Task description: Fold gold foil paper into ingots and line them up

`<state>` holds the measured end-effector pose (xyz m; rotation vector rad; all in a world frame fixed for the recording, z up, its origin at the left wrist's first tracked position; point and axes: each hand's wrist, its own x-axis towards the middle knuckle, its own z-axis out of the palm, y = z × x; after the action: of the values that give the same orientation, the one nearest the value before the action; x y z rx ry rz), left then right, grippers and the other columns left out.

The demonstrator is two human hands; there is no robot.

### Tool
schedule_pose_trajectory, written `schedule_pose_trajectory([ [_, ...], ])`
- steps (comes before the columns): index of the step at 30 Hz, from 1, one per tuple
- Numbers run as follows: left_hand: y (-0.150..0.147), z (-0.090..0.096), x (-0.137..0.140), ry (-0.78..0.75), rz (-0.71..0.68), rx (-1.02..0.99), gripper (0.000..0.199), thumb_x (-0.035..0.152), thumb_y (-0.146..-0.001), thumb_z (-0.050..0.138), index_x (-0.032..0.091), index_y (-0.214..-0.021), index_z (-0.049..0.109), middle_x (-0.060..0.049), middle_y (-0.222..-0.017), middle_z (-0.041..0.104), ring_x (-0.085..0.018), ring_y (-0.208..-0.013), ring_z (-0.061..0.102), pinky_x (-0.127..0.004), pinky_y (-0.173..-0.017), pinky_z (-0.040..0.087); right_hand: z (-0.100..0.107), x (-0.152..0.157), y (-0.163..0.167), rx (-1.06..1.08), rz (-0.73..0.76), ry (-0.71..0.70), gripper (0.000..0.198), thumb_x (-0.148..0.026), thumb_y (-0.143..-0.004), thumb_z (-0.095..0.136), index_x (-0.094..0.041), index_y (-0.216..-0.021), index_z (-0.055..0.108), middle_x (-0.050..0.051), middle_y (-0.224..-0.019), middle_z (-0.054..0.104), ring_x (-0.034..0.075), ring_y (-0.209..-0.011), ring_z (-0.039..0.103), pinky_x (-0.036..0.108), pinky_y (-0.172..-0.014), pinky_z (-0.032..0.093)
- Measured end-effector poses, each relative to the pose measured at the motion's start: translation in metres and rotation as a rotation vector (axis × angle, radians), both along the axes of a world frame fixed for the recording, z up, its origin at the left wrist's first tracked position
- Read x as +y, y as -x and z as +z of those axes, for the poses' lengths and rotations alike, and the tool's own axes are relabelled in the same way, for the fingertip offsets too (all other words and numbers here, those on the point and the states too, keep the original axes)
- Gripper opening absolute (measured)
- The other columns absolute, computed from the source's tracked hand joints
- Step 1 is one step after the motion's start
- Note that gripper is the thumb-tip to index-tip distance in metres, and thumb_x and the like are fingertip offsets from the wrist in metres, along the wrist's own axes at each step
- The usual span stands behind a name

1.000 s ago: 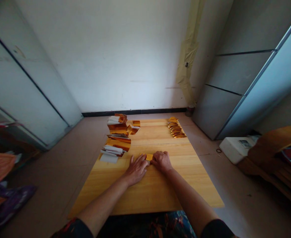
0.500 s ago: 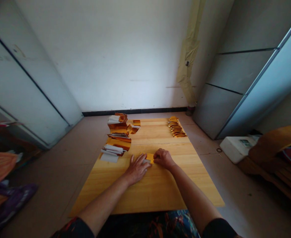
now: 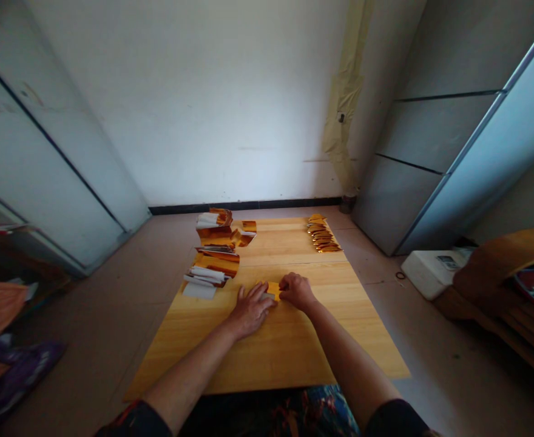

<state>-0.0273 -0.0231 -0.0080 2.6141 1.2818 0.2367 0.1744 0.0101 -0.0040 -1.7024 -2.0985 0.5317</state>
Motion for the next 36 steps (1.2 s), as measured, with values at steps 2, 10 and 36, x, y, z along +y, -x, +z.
schedule_pose_trajectory([
  [2, 0.0, 0.002, 0.001, 0.011, 0.006, -0.012, 0.029, 0.026, -0.087, 0.05, 0.036, -0.112, 0.058, -0.005, -0.145, 0.036, -0.028, -0.136, 0.027, -0.069, -0.102, 0.012, 0.0, -0.002, -0.002, -0.022, 0.049, -0.027, 0.015, -0.014, -0.072, 0.062, -0.02, -0.083, 0.069, 0.002, -0.088, 0.066, 0.014, -0.083, 0.059, 0.024, -0.076, 0.041],
  [10, -0.003, 0.016, 0.016, -0.109, 0.045, -0.065, 0.013, 0.028, -0.083, 0.054, 0.028, -0.087, 0.066, -0.002, -0.137, 0.048, -0.029, -0.132, 0.032, -0.07, -0.103, 0.006, 0.008, -0.024, 0.004, -0.248, 0.164, -0.172, 0.018, -0.023, -0.088, 0.051, -0.022, -0.088, 0.069, 0.006, -0.098, 0.063, 0.018, -0.095, 0.051, 0.028, -0.078, 0.036],
  [36, 0.005, 0.005, 0.004, -0.276, -0.091, -0.023, 0.026, 0.019, -0.091, 0.043, 0.026, -0.104, 0.064, -0.006, -0.096, 0.06, -0.02, -0.098, 0.05, -0.036, -0.082, 0.04, 0.023, -0.03, 0.008, -0.327, 0.276, -0.119, 0.022, -0.024, -0.086, 0.051, -0.03, -0.1, 0.067, 0.006, -0.1, 0.059, 0.019, -0.093, 0.05, 0.029, -0.076, 0.032],
])
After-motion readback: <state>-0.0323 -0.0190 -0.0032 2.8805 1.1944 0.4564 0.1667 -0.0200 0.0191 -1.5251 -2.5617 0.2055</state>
